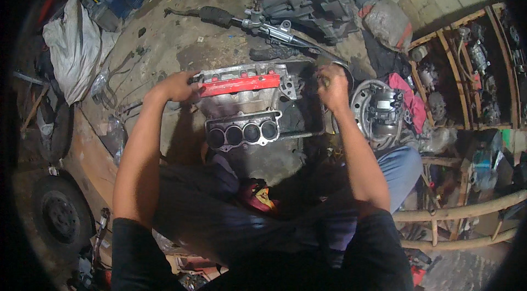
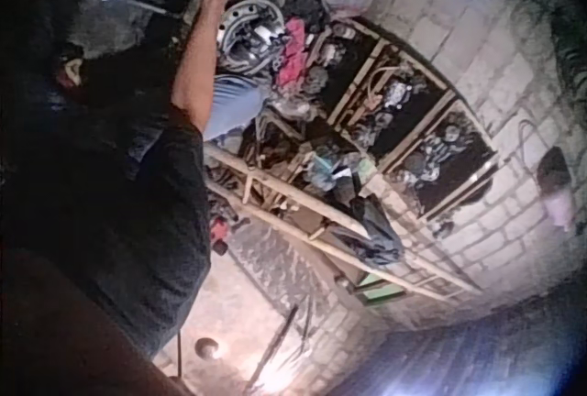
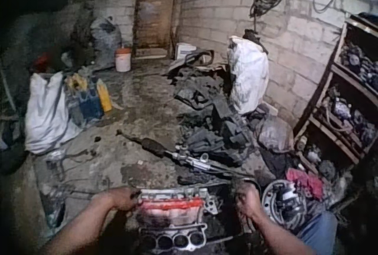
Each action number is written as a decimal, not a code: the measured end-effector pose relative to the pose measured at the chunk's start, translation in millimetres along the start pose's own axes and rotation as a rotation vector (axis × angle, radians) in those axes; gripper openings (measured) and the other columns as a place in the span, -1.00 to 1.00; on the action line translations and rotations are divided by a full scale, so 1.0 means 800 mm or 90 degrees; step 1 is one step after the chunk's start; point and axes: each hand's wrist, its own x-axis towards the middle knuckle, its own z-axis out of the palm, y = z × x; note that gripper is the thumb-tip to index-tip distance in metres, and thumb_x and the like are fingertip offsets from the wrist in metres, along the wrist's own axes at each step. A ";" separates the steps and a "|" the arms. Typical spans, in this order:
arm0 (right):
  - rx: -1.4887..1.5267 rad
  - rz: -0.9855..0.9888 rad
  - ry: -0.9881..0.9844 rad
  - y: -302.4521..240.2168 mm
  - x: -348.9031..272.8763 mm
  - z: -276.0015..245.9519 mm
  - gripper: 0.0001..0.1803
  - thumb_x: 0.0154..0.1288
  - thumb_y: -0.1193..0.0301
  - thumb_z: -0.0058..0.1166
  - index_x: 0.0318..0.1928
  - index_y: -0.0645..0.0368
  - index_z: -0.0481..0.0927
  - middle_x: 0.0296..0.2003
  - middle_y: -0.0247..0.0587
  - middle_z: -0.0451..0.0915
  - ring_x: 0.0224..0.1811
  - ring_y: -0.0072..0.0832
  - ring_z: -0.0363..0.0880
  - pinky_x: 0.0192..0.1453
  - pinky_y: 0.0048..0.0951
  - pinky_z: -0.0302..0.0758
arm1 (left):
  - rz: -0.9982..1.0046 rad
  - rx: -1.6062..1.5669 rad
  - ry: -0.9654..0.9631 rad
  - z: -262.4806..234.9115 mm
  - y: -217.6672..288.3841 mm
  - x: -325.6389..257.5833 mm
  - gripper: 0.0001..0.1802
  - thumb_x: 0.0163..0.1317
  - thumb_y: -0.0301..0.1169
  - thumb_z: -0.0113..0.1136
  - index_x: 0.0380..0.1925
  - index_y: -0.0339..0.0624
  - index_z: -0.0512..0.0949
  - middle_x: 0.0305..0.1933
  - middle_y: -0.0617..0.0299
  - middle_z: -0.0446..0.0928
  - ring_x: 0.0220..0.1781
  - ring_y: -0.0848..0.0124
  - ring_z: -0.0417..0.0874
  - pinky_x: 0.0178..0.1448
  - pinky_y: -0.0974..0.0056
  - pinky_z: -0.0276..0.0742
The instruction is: The person places a metal tray on the floor, then sits and positions a red valve cover onto a cylinder head. They insert bolts and tighten them using a power tool.
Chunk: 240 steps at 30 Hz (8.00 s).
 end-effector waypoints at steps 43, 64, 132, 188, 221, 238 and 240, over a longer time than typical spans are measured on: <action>0.221 0.624 0.154 0.002 -0.291 0.031 0.25 -0.09 0.43 0.59 0.54 0.18 0.00 0.34 0.29 0.20 0.43 0.17 0.16 0.54 -0.02 0.13 | 0.294 -0.085 -0.088 0.168 0.270 -0.099 -0.38 0.46 -0.15 0.11 0.44 -0.13 0.29 0.46 -0.16 0.32 0.50 -0.06 0.32 0.55 0.03 0.23; 0.350 0.291 0.241 0.043 -0.141 -0.222 -0.49 0.46 0.23 0.19 0.24 0.32 0.47 0.07 -0.09 0.62 0.15 -0.35 0.53 0.29 -0.31 0.39 | 0.322 -0.030 -0.026 0.047 0.244 -0.085 -0.46 0.41 -0.21 0.15 0.31 -0.21 0.43 0.35 -0.16 0.44 0.37 -0.08 0.46 0.47 0.03 0.35; -0.098 0.210 -0.655 -0.005 -0.043 -0.091 -0.37 0.45 0.06 0.04 0.43 -0.06 0.30 0.10 0.25 0.60 0.14 0.18 0.59 0.26 0.08 0.51 | 0.190 -0.104 0.055 0.068 0.184 0.011 -0.36 0.37 -0.11 0.18 0.39 -0.12 0.38 0.42 -0.04 0.41 0.45 0.02 0.40 0.49 0.05 0.32; -0.214 0.213 -0.615 -0.001 -0.050 -0.115 -0.34 0.39 0.07 0.16 0.43 -0.22 0.30 -0.10 0.15 0.68 -0.01 0.11 0.68 0.06 0.07 0.61 | 0.109 -0.030 -0.086 0.033 0.212 -0.005 -0.41 0.41 -0.16 0.15 0.37 -0.13 0.38 0.37 -0.14 0.43 0.40 -0.02 0.46 0.44 0.02 0.36; -0.120 0.170 -0.622 -0.039 -0.033 -0.139 -0.42 0.42 0.11 0.13 0.39 -0.21 0.36 -0.14 0.18 0.70 -0.02 0.15 0.68 0.04 0.09 0.60 | 0.105 -0.016 -0.064 0.045 0.202 0.004 -0.41 0.43 -0.07 0.08 0.36 -0.11 0.41 0.35 -0.17 0.45 0.38 -0.08 0.46 0.42 0.00 0.38; -0.112 0.173 -0.573 -0.045 -0.028 -0.138 -0.43 0.46 0.06 0.07 0.41 -0.21 0.34 -0.14 0.24 0.68 -0.03 0.17 0.67 0.05 0.11 0.60 | 0.083 -0.007 -0.043 0.036 0.196 -0.004 -0.42 0.40 -0.10 0.11 0.33 -0.13 0.45 0.33 -0.15 0.47 0.35 -0.08 0.49 0.41 0.01 0.39; -0.108 0.187 -0.575 -0.051 -0.024 -0.142 -0.43 0.46 0.06 0.06 0.41 -0.21 0.34 -0.15 0.23 0.69 -0.04 0.18 0.68 0.04 0.11 0.60 | 0.089 -0.009 -0.034 0.039 0.193 -0.002 -0.42 0.40 -0.09 0.11 0.33 -0.14 0.44 0.32 -0.16 0.48 0.34 -0.09 0.50 0.41 0.00 0.39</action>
